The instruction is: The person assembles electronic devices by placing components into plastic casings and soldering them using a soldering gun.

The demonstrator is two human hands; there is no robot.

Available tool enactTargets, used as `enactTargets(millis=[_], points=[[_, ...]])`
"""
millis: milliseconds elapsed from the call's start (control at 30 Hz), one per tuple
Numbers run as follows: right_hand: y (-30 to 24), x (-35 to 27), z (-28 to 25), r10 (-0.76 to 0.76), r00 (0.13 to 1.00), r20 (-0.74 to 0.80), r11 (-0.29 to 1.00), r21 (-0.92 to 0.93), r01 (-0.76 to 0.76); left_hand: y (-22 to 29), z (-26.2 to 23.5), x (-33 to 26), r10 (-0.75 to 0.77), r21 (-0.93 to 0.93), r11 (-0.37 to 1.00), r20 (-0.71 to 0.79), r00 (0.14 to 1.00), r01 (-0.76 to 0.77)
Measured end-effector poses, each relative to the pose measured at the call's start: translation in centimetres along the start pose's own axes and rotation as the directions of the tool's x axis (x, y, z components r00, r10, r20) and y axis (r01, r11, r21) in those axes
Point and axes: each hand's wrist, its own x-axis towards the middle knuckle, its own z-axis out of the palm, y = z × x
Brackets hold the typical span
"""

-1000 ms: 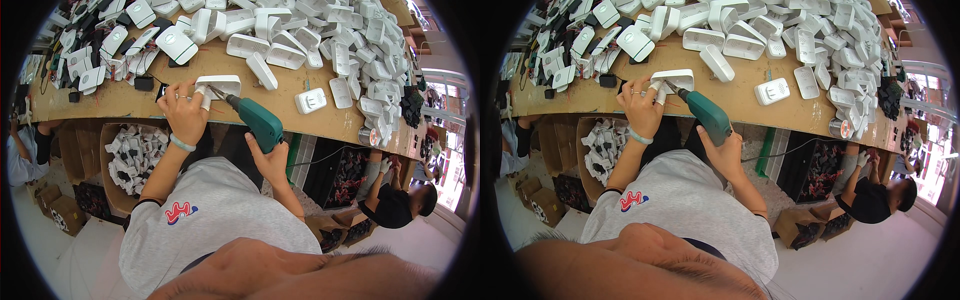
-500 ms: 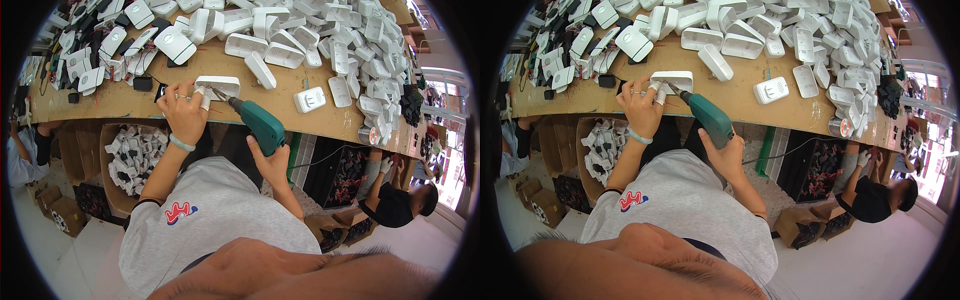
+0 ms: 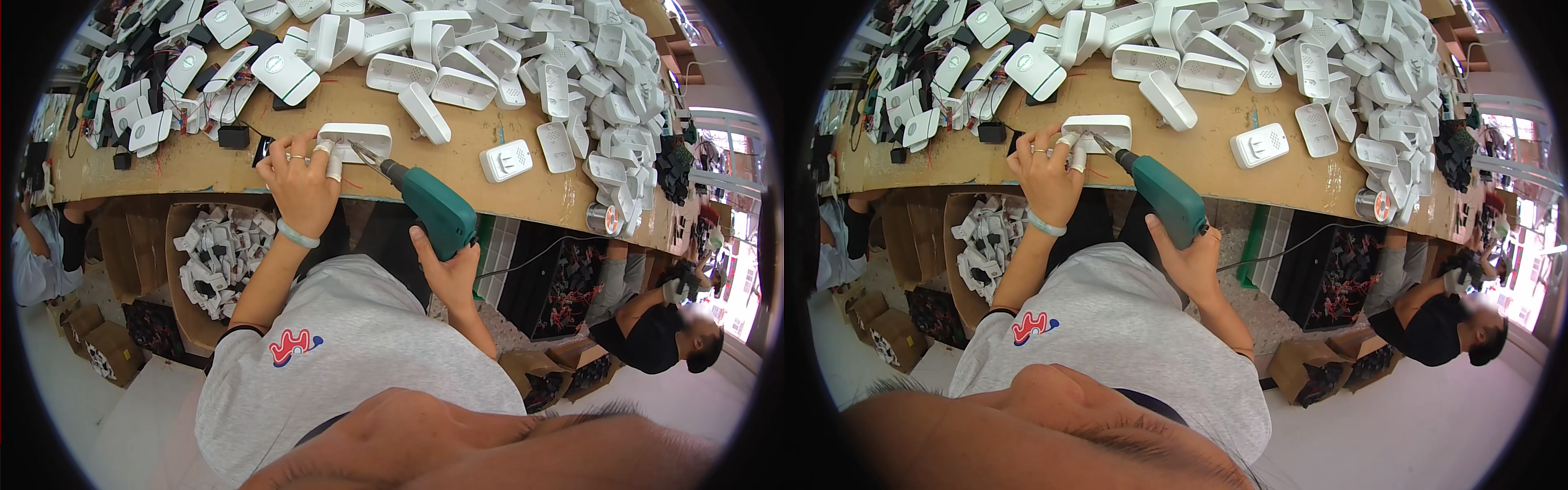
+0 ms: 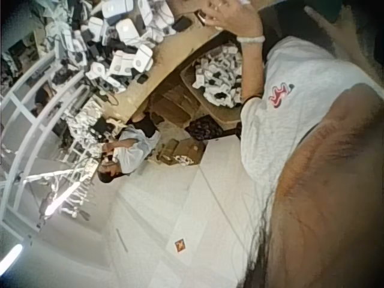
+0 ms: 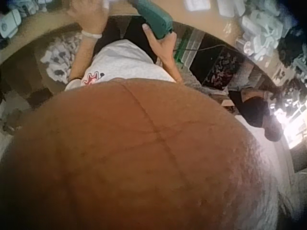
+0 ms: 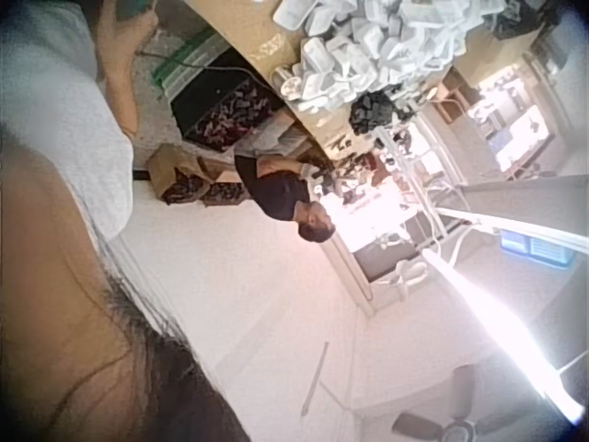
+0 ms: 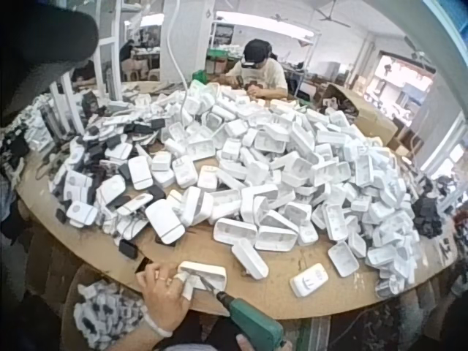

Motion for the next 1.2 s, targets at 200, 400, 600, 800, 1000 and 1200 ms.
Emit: enactTargets(millis=[200, 400, 600, 800, 1000, 1200], points=[[0.1, -0.3, 0.4, -0.008, 1.0, -0.021, 0.998, 0.056, 0.009, 0.1, 0.1, -0.1, -0.007, -0.028, 1.0, -0.034, 0.999, 0.006], [-0.4, -0.6, 0.2, 0.026, 0.999, -0.028, 0.997, 0.077, -0.024, 0.1, 0.0, -0.2, -0.019, -0.018, 1.0, -0.077, 0.997, 0.017], [-0.6, -1.6, -0.8, -0.003, 0.977, -0.213, 0.957, 0.282, 0.065, -0.4, -2.1, -1.5, 0.243, -0.242, 0.943, 0.035, 0.969, -0.227], [-1.1, -1.9, -0.9, 0.03, 0.979, -0.202, 0.95, 0.31, 0.034, -1.8, -1.6, -1.6, 0.413, -0.198, 0.904, 0.171, 0.895, -0.379], [0.1, -2.9, -0.8, -0.023, 0.977, -0.211, 0.954, 0.287, 0.084, -1.0, -1.6, -1.2, 0.422, -0.184, 0.897, 0.086, 0.903, -0.402], [1.0, -2.8, -0.5, -0.117, 0.98, -0.162, 0.973, 0.177, 0.146, -1.2, -1.6, -1.4, 0.144, -0.212, 0.967, 0.004, 0.99, -0.139]])
